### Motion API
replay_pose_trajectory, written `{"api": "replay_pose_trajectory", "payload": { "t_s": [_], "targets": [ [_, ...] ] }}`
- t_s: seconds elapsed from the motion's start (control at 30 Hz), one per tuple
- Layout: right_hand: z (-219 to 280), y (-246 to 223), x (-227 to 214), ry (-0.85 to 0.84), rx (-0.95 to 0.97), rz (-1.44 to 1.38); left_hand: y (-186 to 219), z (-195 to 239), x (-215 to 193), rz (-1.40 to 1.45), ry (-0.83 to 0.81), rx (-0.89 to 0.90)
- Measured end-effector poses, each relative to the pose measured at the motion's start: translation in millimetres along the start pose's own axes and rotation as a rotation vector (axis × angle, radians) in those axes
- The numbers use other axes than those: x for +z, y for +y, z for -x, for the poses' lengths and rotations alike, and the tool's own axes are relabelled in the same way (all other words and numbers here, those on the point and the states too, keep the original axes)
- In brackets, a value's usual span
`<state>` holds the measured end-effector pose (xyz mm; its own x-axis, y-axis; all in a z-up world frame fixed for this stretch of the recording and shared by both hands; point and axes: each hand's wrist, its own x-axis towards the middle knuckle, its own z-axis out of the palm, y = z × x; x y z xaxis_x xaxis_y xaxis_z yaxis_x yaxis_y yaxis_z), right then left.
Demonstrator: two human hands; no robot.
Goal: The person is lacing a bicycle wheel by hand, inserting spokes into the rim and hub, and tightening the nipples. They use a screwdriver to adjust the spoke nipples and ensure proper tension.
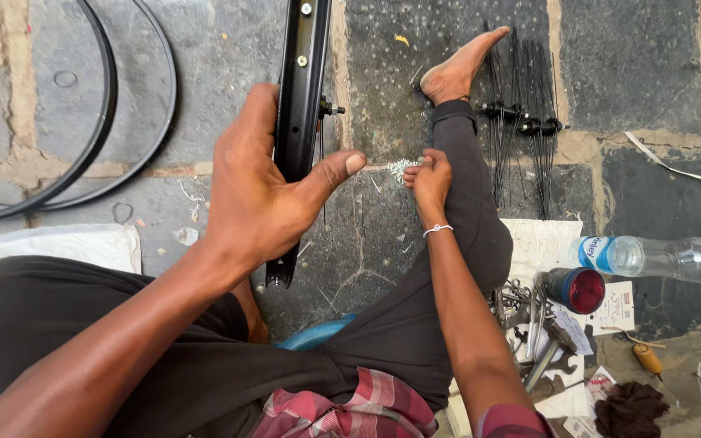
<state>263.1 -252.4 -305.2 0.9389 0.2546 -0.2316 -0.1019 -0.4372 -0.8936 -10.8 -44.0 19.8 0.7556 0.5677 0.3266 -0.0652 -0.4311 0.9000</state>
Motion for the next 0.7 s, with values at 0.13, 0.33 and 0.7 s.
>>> {"api": "replay_pose_trajectory", "payload": {
  "t_s": [0.13, 0.33, 0.7],
  "targets": [
    [-1.5, 59.4, -2.9, 0.122, -0.264, 0.606, 1.5, -13.0, -4.1, -0.053, -0.004, -0.218],
    [1.4, 59.4, 23.1, -0.055, -0.209, 0.719, 0.9, -18.7, -7.7, -0.058, 0.033, -0.04],
    [-17.5, 70.8, 34.5, -0.086, -0.344, 0.874, 7.0, -11.7, -5.5, 0.136, -0.007, -0.184]
  ]
}}
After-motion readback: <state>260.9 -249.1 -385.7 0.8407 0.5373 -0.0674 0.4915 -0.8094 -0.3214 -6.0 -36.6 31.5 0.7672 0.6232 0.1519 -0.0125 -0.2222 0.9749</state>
